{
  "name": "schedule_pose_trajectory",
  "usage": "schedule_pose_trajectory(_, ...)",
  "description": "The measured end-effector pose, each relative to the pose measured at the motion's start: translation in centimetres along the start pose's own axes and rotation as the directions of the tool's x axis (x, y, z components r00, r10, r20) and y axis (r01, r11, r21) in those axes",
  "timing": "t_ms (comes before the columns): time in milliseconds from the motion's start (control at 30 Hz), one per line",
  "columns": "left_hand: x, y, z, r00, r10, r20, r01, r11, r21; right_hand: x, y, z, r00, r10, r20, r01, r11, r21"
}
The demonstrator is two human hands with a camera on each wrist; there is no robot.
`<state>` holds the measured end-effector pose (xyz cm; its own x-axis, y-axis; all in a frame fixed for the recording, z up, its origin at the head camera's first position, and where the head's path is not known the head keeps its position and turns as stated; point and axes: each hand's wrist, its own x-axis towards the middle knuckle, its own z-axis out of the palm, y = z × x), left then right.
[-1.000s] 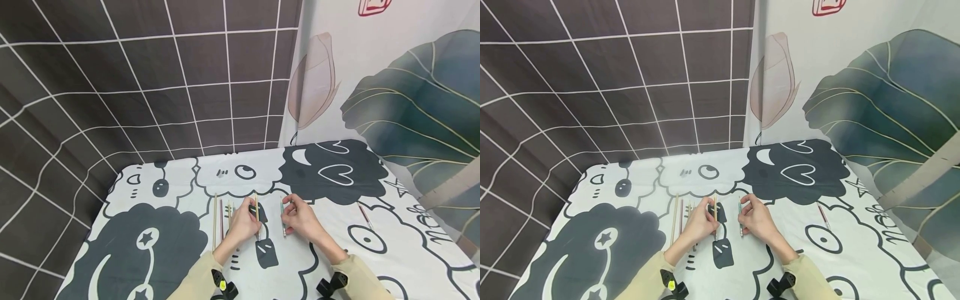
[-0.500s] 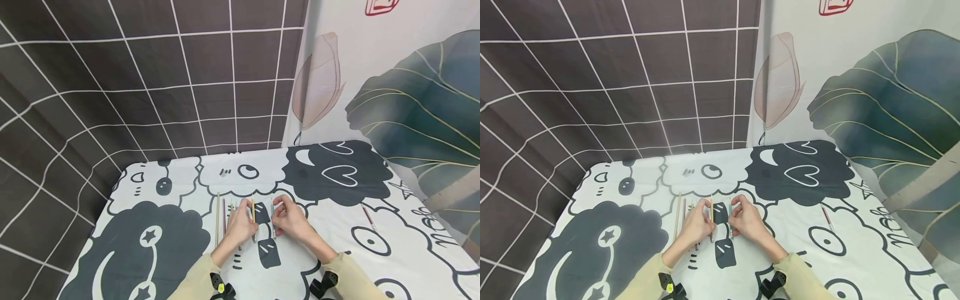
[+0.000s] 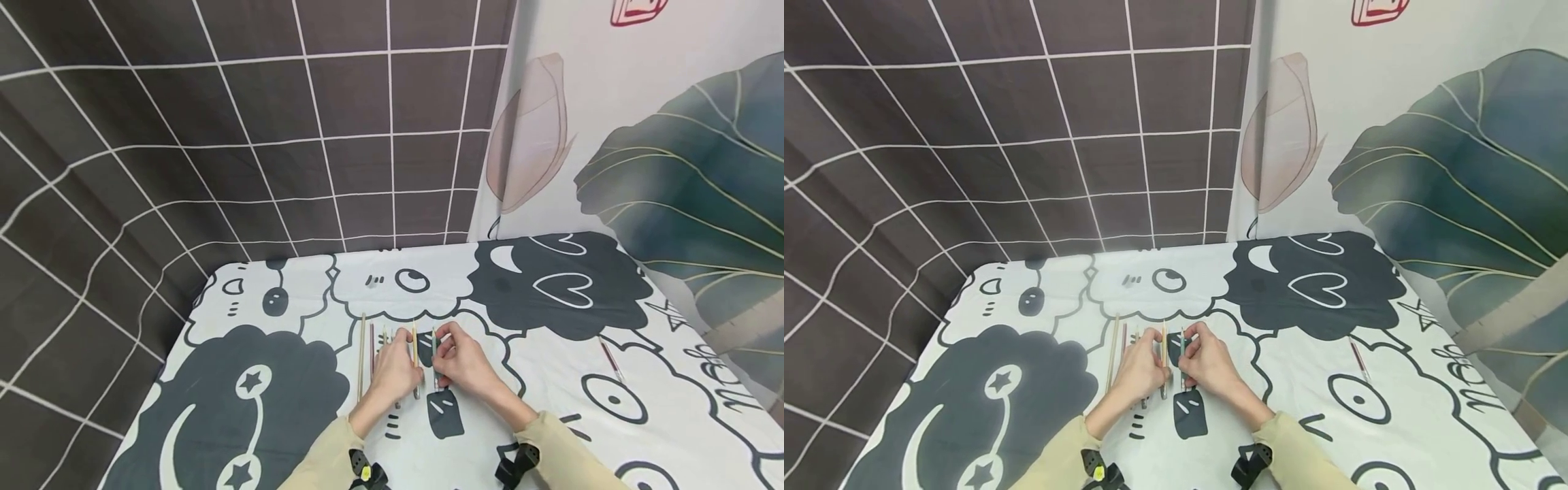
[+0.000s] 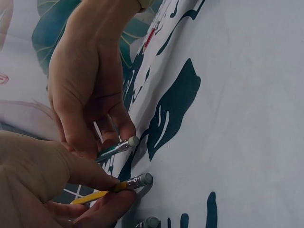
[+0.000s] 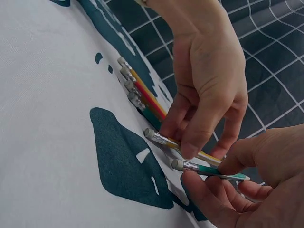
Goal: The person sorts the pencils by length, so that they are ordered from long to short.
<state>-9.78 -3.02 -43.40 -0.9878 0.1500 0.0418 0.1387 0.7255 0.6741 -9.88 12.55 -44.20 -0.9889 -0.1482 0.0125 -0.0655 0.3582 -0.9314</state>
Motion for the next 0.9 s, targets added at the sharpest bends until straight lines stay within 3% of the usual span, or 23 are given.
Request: schedule_pose_trajectory(900,0.0,0.6,0.2,0.999,0.003,0.041,-0.008,0.992,0.126,0.3,0.2,1.5,1.000,-0.017,-0.012,0.016,0.998,-0.062)
